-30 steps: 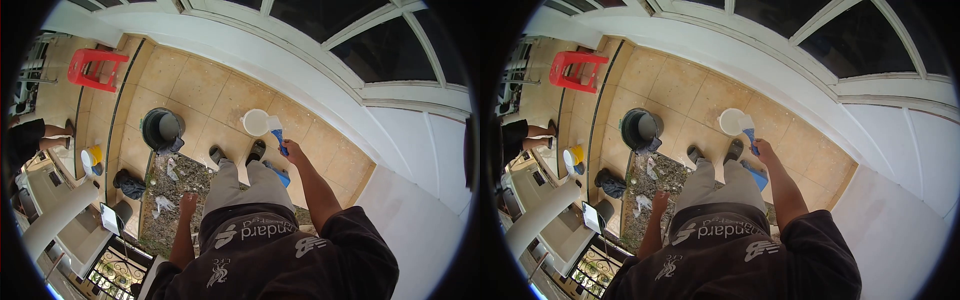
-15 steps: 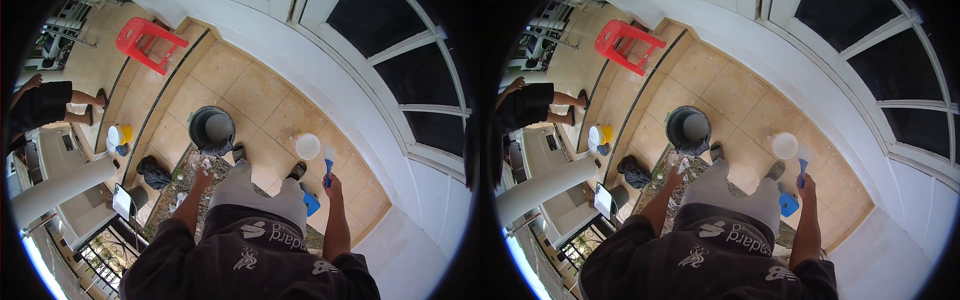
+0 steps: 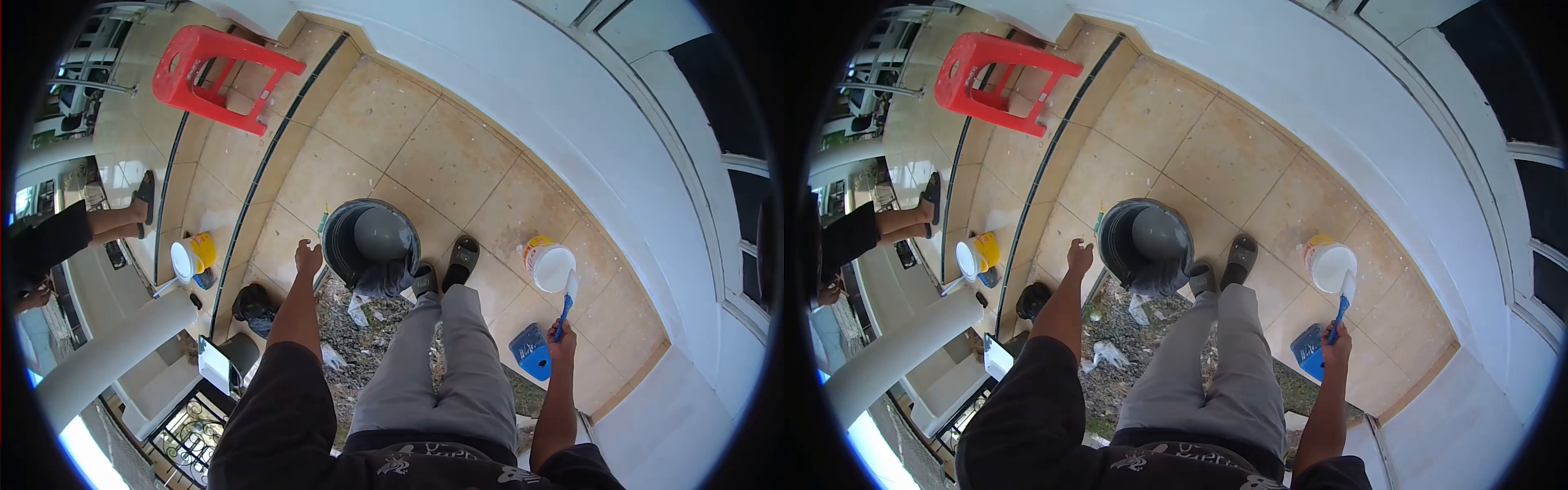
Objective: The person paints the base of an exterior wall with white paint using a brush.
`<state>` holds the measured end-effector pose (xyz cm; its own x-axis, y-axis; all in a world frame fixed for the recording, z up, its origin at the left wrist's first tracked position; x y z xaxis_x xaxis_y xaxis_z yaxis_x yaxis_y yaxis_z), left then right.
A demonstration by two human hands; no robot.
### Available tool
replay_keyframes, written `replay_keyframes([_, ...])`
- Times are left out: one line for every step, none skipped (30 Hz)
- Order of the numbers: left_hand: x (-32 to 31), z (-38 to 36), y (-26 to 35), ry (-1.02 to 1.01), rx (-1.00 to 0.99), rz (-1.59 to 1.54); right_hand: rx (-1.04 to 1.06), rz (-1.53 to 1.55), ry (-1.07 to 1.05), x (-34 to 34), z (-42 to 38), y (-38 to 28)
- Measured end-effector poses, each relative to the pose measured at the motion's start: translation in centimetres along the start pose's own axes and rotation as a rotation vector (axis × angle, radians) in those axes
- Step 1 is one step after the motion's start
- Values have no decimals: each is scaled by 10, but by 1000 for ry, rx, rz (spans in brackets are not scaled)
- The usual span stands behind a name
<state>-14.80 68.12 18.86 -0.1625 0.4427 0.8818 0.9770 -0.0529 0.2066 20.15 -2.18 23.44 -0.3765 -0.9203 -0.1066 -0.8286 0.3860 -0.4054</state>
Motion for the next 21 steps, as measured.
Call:
replay_keyframes([-16, 18, -5, -22, -28, 46, 3, 0, -9, 4, 8, 4])
replay_keyframes([-32, 36, -12, -44, -53, 67, 12, 15, -2, 1, 14, 5])
replay_keyframes([-45, 50, -15, -77, -59, 103, 14, 24, 10, -1, 12, 10])
replay_keyframes([-54, 60, -15, -102, -23, 135, 20, 31, 22, -1, 11, 14])
replay_keyframes([-60, 68, -10, -132, 38, 130, 14, 68, -29, -1, 13, 16])
replay_keyframes([-67, 77, -9, -122, 49, 103, 18, 56, -24, -1, 12, 16])
replay_keyframes([-76, 85, -10, -178, 98, 66, 25, 50, -24, -4, 9, 14])
replay_keyframes([-89, 95, -15, -192, 104, 43, 34, 50, -32, -8, 9, 14])
replay_keyframes([-102, 106, -21, -205, 111, 19, 43, 34, -17, -6, 13, 14])
replay_keyframes([-103, 106, -13, -219, 143, 24, 47, 17, -5, 0, 17, 10])
replay_keyframes([-100, 107, -4, -235, 146, 43, 45, -1, 6, 5, 22, 9])
replay_keyframes([-98, 110, -1, -254, 152, 67, 42, -3, 13, 6, 25, 8])
replay_keyframes([-96, 107, -2, -275, 156, 93, 39, -3, 23, 6, 25, 6])
replay_keyframes([-88, 100, 1, -185, 111, 99, 41, 1, 27, 5, 25, 5])
replay_keyframes([-80, 91, 5, -93, 65, 100, 37, 5, 18, 2, 24, 4])
replay_keyframes([-73, 81, 10, 3, 15, 96, 37, 6, 35, 2, 24, 3])
replay_keyframes([-63, 67, 14, 97, -15, 81, 38, 10, 44, -1, 24, 2])
replay_keyframes([-48, 51, 21, 140, -67, 75, 36, 15, 51, -2, 23, 3])
replay_keyframes([-39, 42, 20, 86, -65, 70, 27, 25, 43, -4, 21, 3])
replay_keyframes([-28, 36, 20, 37, -64, 61, 20, 37, 30, -8, 21, 4])
replay_keyframes([-22, 27, 18, -69, -48, 13, 12, 49, 17, -11, 21, 3])
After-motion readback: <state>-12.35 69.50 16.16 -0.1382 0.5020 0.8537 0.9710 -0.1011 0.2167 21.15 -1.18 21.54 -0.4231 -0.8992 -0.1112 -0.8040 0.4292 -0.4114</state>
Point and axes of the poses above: each hand's wrist, its own z-axis towards the middle knuckle, its own x-axis out of the back of the hand, y = z × x, the point moved 5 cm from there along z, towards the middle knuckle, and after that the axes turned 3 degrees about y, right-handed, at the moved point
